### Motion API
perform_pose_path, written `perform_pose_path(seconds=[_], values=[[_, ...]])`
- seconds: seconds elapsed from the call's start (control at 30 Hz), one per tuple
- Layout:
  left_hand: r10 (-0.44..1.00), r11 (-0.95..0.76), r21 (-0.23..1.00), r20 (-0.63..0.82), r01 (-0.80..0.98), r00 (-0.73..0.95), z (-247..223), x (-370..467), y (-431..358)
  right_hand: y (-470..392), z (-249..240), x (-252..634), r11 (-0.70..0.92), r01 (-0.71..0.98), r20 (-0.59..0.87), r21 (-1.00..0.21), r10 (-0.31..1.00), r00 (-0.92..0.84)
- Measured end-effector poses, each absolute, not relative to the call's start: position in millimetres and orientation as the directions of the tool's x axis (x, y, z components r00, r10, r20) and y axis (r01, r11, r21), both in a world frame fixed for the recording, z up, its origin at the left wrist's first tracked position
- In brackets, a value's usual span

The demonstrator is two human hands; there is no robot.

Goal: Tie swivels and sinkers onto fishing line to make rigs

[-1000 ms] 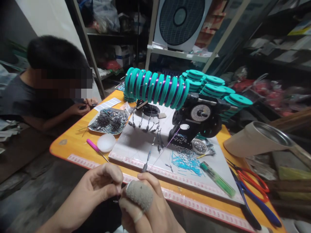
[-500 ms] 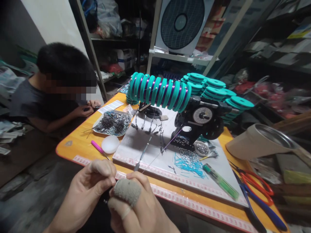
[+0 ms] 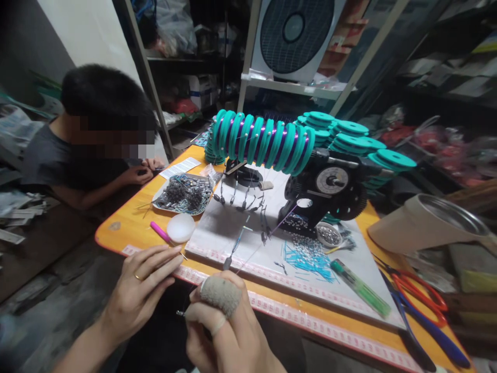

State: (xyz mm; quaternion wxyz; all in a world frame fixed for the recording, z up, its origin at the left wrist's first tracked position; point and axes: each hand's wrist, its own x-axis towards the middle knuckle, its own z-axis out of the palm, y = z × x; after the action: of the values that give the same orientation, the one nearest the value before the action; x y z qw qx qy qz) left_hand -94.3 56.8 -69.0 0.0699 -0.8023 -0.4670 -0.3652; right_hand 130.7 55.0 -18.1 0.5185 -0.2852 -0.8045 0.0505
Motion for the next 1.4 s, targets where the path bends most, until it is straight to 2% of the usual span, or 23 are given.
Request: perform_pose_path(seconds=[0.13,0.3,0.53,0.6,0.67,0.7,0.77,0.87,0.93,1.0,1.07,1.2,1.4], values=[[0.696,-0.540,0.190,0.648,0.820,0.308,-73,-93,60,52,-15,137,0.818,0.457,0.795,-0.351,0.518,-0.316],[0.682,-0.578,0.263,0.675,0.772,0.281,-74,-99,61,48,-15,147,0.788,0.508,0.763,-0.349,0.553,-0.334],[0.592,-0.687,0.318,0.767,0.653,0.249,-69,-103,58,43,-24,152,0.738,0.612,0.779,-0.284,0.550,-0.301],[0.550,-0.735,0.353,0.810,0.579,0.204,-60,-92,54,43,-24,152,0.737,0.601,0.776,-0.311,0.561,-0.287],[0.547,-0.776,0.477,0.835,0.411,0.064,-50,-74,46,42,-22,150,0.737,0.579,0.774,-0.349,0.575,-0.265],[0.587,-0.770,0.566,0.810,0.296,-0.021,-46,-63,42,42,-21,150,0.733,0.571,0.771,-0.369,0.585,-0.252],[0.739,-0.654,0.740,0.670,0.159,-0.076,-41,-40,34,42,-21,148,0.719,0.556,0.767,-0.417,0.607,-0.208],[0.939,-0.317,0.947,0.305,-0.058,-0.159,-39,-10,24,39,-25,145,0.688,0.539,0.754,-0.486,0.642,-0.139],[0.983,-0.076,0.964,0.030,-0.256,-0.181,-39,3,18,38,-28,144,0.664,0.523,0.734,-0.535,0.671,-0.101],[0.979,0.068,0.920,-0.136,-0.387,-0.151,-38,10,15,36,-31,145,0.646,0.505,0.712,-0.572,0.697,-0.084],[0.974,0.118,0.893,-0.189,-0.435,-0.124,-34,12,14,36,-32,145,0.645,0.488,0.704,-0.588,0.705,-0.083],[0.973,0.112,0.890,-0.189,-0.443,-0.135,-29,12,13,38,-30,146,0.647,0.467,0.699,-0.603,0.710,-0.081],[0.990,-0.012,0.927,-0.040,-0.375,-0.133,-29,13,15,38,-25,144,0.636,0.455,0.687,-0.624,0.723,-0.068]])
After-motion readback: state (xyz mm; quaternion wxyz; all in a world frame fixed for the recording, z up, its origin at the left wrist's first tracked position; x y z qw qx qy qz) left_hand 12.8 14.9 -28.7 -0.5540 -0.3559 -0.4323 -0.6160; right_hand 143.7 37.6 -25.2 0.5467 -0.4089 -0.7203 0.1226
